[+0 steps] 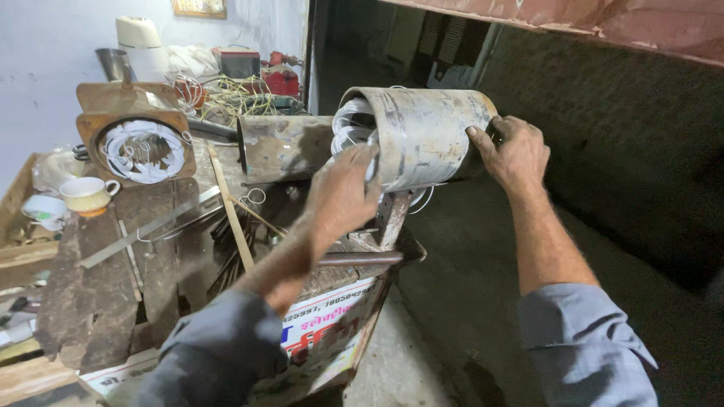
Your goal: The person winds white wire into a cylindrical metal container, using both hands to arrange and compress the coils. They use a wooden stick to push the wire down and pliers to cut a loop of wire, then continue winding and compacting the wire inside the container.
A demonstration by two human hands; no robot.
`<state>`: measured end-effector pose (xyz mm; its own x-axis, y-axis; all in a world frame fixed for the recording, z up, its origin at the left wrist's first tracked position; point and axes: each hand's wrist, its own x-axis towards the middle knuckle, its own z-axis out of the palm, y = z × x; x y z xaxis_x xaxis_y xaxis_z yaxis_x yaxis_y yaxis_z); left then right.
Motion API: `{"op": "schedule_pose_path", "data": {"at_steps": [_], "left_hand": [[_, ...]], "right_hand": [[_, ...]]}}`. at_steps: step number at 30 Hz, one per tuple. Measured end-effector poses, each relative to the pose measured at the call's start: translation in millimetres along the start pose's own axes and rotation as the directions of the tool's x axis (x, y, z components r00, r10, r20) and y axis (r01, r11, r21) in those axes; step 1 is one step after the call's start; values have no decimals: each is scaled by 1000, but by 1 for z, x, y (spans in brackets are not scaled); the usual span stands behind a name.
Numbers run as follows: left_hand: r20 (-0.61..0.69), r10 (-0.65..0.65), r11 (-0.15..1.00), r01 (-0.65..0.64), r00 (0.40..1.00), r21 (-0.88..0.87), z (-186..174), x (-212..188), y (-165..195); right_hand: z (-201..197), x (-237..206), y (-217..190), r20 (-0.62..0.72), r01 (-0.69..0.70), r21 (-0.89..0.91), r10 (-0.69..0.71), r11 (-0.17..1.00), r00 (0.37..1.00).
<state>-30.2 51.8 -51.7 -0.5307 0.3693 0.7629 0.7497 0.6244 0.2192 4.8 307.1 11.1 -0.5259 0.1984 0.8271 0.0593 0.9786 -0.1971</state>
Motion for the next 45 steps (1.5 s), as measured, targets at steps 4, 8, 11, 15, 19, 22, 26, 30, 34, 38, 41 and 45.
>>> {"op": "schedule_pose_path", "data": {"at_steps": [4, 8, 11, 15, 19, 22, 26, 30, 34, 38, 41, 45], "left_hand": [[-39, 69, 996, -71, 997, -58, -2, -22, 31], [144, 139, 990, -137, 980, -24, 3, -32, 57], [338, 144, 985, -167, 930, 40, 12, -38, 62], [-170, 531, 835, -547, 830, -63, 6, -44, 42], [-192, 112, 969, -150, 975, -197, -18, -11, 3], [69, -408, 833, 402, 910, -380, -25, 18, -9], [121, -331, 871, 352, 936, -343, -16, 41, -5], [87, -268, 957, 275, 960, -89, -3, 34, 0], [90, -409, 910, 414, 908, -36, 7, 27, 3], [81, -452, 886, 458, 888, -75, 18, 37, 9], [75, -478, 872, 483, 875, -84, 23, 36, 11], [83, -497, 865, 500, 864, -28, 27, 28, 12]], "right_hand": [[8, -2, -2, 35, -116, 264, 110, 957, 993], [20, -10, -5, 171, -302, 493, 250, 816, 953], [20, -29, -11, 105, -309, 655, 322, 689, 941], [5, -70, -24, -298, 108, 655, 125, 748, 946], [-2, -98, -46, -68, 34, 714, 21, 699, 997], [8, -101, -64, -202, 305, 599, -229, 740, 952], [28, -108, -77, -63, 182, 572, -179, 800, 982], [38, -128, -79, -13, 96, 590, -110, 801, 994], [41, -141, -85, 67, -30, 623, -15, 781, 998], [45, -138, -88, 40, 2, 557, -29, 830, 999], [48, -138, -85, 46, 2, 563, -33, 827, 998], [54, -146, -77, -74, 137, 608, -116, 782, 990]]}}
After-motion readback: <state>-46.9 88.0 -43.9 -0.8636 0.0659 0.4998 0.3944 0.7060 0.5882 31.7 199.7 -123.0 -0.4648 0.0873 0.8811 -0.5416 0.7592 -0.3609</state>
